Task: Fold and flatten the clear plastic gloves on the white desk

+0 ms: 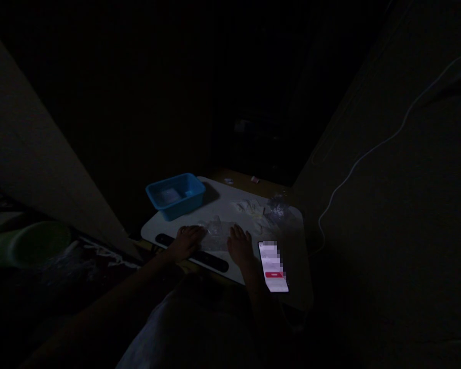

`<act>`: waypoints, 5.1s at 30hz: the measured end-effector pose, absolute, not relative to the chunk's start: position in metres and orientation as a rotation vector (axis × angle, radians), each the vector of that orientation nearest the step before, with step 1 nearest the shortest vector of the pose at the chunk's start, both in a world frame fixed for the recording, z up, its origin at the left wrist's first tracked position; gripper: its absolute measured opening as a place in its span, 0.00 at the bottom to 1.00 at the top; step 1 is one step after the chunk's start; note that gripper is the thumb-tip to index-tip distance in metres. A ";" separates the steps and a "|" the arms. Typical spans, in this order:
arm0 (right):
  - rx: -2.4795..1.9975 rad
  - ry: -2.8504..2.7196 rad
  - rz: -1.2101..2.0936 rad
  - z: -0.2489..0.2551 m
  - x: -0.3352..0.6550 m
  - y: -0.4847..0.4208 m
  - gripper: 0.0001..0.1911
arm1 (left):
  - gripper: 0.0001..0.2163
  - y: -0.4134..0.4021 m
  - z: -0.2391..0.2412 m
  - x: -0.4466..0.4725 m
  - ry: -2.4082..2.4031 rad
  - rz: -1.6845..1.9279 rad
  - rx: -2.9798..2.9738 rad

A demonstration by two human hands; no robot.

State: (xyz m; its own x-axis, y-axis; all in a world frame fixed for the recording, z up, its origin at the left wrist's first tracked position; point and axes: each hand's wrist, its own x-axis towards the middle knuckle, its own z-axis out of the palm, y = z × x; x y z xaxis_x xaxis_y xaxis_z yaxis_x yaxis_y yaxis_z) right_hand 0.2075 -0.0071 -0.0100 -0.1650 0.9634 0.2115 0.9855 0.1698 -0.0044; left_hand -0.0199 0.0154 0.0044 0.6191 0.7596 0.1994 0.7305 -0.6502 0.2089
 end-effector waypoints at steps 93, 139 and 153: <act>-1.905 -2.285 -0.205 -0.003 0.205 -0.011 0.22 | 0.14 0.006 0.023 0.019 1.503 0.482 2.715; -1.913 -2.246 -0.218 -0.006 0.204 -0.010 0.23 | 0.21 0.023 0.016 -0.008 1.478 0.188 2.911; -1.882 -2.224 -0.246 -0.006 0.204 -0.011 0.22 | 0.09 0.022 0.043 0.052 1.449 -0.034 2.833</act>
